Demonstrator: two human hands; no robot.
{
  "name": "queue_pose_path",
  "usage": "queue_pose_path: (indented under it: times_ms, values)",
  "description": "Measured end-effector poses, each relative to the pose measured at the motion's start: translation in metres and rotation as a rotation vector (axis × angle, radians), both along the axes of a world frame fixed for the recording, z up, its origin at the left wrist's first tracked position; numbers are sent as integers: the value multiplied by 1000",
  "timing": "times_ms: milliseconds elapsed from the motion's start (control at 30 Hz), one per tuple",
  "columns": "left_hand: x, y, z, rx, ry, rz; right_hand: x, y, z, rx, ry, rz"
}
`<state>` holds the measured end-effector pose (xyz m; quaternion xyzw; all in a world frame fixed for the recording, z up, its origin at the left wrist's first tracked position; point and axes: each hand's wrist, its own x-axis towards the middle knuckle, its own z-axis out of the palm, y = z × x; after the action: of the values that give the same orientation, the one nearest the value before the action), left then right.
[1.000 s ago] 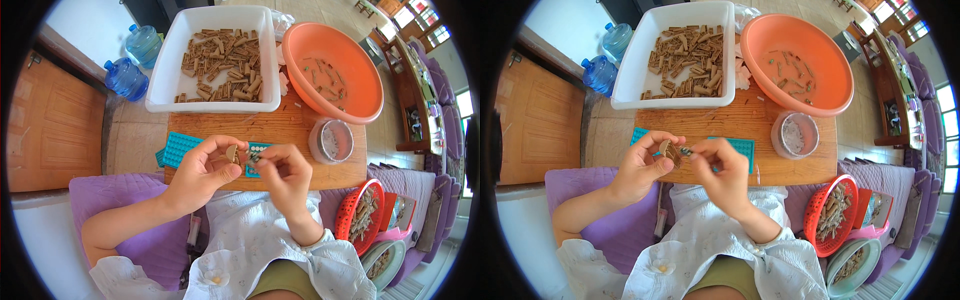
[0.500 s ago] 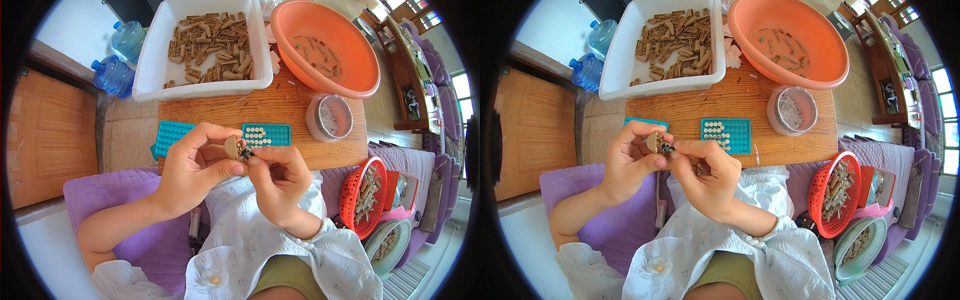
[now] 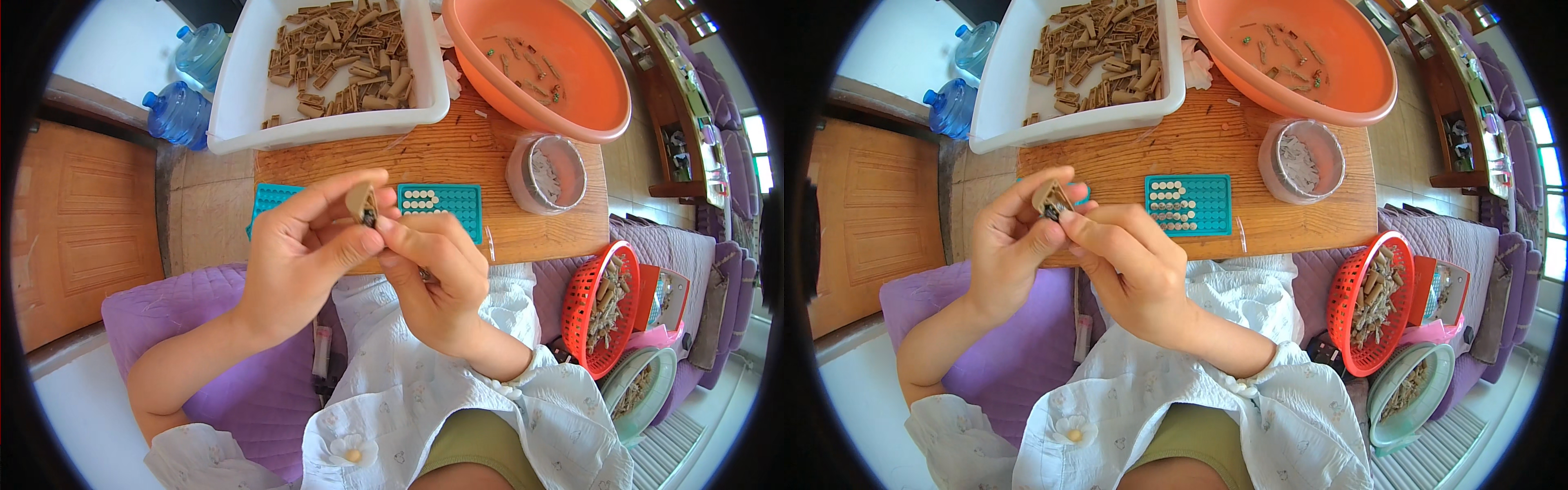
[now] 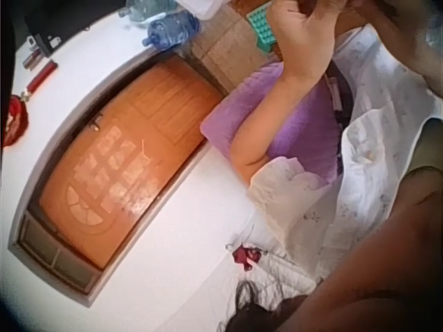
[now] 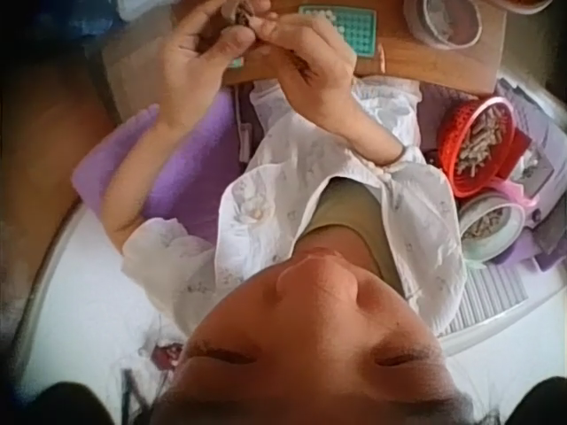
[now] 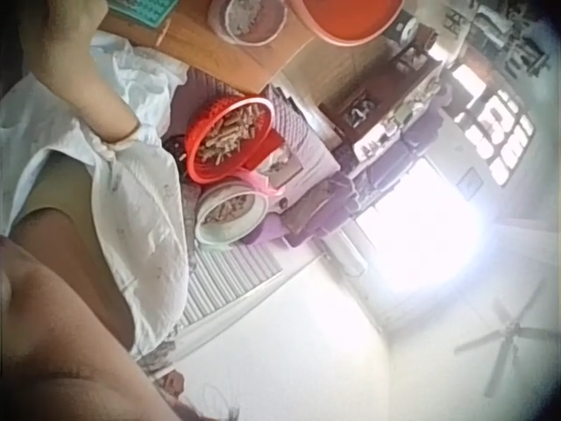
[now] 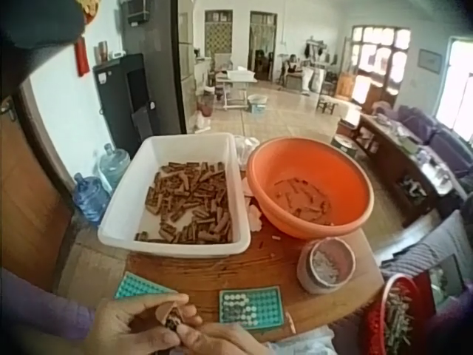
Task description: The person assembles small wooden slats, plastic trays, plastic cylinders, and small metal screws into final units by hand.
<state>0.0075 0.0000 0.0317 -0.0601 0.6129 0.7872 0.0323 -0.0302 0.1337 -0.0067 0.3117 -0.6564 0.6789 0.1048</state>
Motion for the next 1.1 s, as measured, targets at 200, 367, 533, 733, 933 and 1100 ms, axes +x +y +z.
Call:
queue_pose_path:
  times_ms: [200, 367, 533, 733, 933, 1100]
  values:
    - [-2, 0, -3, 98, -33, 100, -2, -4, -13, 35, -120, 87]
    - [-3, 0, -7, -264, 104, 66, 13, -18, -20, -173, -452, 114]
    - [-4, -1, -5, -183, 27, 117, 11, -21, -31, -167, -450, 115]
    - [-10, -4, -18, -53, -47, 190, 5, -24, -32, -75, -459, 189]
    - [-14, -9, -24, 321, -259, 221, -6, -21, -29, -76, -560, 181]
    - [-17, -10, -27, 480, -304, 136, -18, -11, -32, 2, -594, 312]
